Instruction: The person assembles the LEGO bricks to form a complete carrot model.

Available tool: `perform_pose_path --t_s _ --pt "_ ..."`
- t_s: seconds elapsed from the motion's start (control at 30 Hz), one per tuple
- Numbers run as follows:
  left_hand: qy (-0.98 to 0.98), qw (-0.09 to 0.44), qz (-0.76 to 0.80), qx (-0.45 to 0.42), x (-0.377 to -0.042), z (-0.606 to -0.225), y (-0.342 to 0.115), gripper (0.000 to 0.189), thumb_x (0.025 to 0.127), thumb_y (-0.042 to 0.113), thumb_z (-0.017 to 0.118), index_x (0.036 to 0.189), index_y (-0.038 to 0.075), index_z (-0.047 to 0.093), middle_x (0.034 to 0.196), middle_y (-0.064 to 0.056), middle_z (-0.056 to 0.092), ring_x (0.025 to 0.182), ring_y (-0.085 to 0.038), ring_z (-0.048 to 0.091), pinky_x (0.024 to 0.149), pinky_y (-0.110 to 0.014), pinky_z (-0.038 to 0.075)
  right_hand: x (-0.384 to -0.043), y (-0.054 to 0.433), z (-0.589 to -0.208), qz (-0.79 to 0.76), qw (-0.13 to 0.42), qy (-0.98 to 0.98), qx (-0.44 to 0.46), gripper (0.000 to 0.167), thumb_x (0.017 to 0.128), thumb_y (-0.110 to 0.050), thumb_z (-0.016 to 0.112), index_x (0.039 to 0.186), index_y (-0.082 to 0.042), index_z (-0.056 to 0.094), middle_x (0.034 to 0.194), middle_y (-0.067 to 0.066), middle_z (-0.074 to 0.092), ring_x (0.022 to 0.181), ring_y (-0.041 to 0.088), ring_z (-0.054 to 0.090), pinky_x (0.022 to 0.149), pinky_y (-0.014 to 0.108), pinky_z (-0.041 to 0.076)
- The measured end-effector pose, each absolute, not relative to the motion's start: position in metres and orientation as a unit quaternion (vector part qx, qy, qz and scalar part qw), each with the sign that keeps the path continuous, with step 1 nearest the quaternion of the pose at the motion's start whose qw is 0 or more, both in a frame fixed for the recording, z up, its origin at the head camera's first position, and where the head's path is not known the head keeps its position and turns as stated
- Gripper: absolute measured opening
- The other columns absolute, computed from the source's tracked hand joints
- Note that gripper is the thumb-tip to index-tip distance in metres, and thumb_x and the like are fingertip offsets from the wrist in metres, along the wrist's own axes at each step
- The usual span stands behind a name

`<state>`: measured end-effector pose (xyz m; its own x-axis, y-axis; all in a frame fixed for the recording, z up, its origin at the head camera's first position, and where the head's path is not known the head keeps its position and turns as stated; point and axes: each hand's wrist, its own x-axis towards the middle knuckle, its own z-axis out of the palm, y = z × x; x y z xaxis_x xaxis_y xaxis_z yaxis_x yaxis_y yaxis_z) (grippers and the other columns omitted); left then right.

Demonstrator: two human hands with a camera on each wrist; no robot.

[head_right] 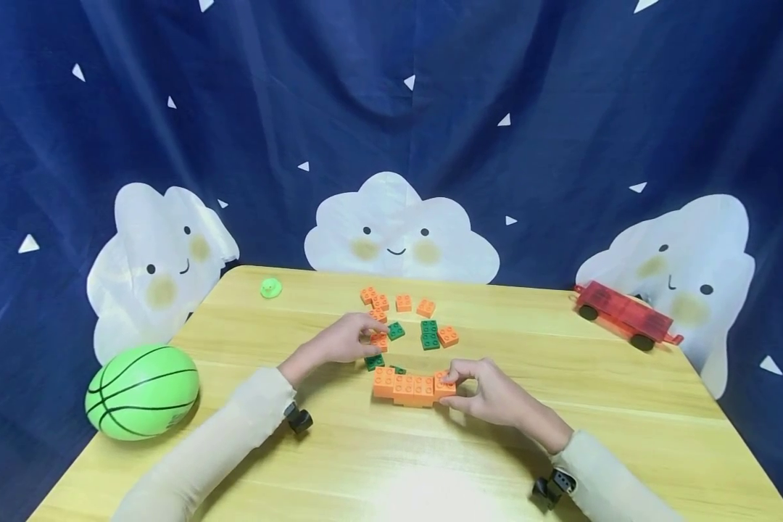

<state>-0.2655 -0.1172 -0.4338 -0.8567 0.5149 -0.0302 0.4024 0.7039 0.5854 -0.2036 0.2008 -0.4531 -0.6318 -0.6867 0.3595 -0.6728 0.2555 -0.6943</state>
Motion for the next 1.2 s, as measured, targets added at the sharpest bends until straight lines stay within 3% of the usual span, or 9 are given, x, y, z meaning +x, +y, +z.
perform_pose_path --t_s 0.2,0.33,0.5,0.67,0.83,1.2 --pt "0.933 0.063 0.272 0.225 -0.268 -0.442 -0.108 0.045 0.090 0.019 0.079 0.131 0.003 0.069 0.133 -0.014 0.070 0.110 -0.024 0.065 0.101 -0.042 0.054 -0.204 0.201 -0.453 -0.407 -0.022 0.799 -0.442 0.024 0.084 -0.004 0.083 0.097 -0.018 0.067 0.093 -0.003 0.075 0.090 0.006 0.071 0.056 0.024 0.056" --pt "0.935 0.048 0.282 0.208 -0.270 -0.445 -0.108 0.039 0.089 0.020 0.080 0.124 0.004 0.073 0.124 -0.013 0.073 0.099 -0.021 0.064 0.092 -0.039 0.055 -0.204 0.200 -0.454 -0.395 -0.037 0.803 -0.445 0.027 0.084 -0.003 0.083 0.097 -0.019 0.066 0.094 -0.005 0.075 0.091 0.006 0.071 0.064 0.029 0.060" --pt "0.928 0.033 0.305 0.212 -0.268 -0.443 -0.108 0.038 0.091 0.024 0.079 0.124 0.007 0.074 0.115 -0.008 0.074 0.084 -0.015 0.062 0.078 -0.031 0.053 -0.203 0.200 -0.454 -0.396 -0.043 0.803 -0.443 0.025 0.084 -0.005 0.084 0.096 -0.018 0.066 0.096 -0.001 0.077 0.091 0.007 0.072 0.054 0.023 0.056" --pt "0.903 0.029 0.362 0.229 -0.256 -0.427 -0.103 0.035 0.091 0.027 0.078 0.121 0.009 0.074 0.116 -0.003 0.075 0.095 -0.013 0.066 0.085 -0.030 0.056 -0.203 0.200 -0.455 -0.398 -0.052 0.809 -0.430 0.022 0.085 -0.009 0.083 0.094 -0.019 0.067 0.100 0.004 0.079 0.096 0.012 0.074 0.046 0.016 0.050" --pt "0.881 0.043 0.378 0.282 -0.232 -0.406 -0.093 0.033 0.090 0.026 0.081 0.119 0.012 0.075 0.115 0.000 0.075 0.102 -0.013 0.068 0.091 -0.026 0.057 -0.205 0.198 -0.453 -0.400 -0.050 0.810 -0.427 0.022 0.086 -0.008 0.083 0.094 -0.020 0.066 0.102 0.004 0.078 0.093 0.010 0.073 0.049 0.018 0.053" --pt "0.879 0.055 0.312 0.356 -0.205 -0.404 -0.080 0.038 0.087 0.028 0.083 0.121 0.011 0.077 0.110 0.000 0.076 0.087 -0.005 0.059 0.077 -0.018 0.050 -0.204 0.199 -0.457 -0.413 -0.054 0.801 -0.430 0.025 0.083 -0.006 0.084 0.093 -0.020 0.066 0.100 0.003 0.078 0.092 0.010 0.073 0.052 0.020 0.055"
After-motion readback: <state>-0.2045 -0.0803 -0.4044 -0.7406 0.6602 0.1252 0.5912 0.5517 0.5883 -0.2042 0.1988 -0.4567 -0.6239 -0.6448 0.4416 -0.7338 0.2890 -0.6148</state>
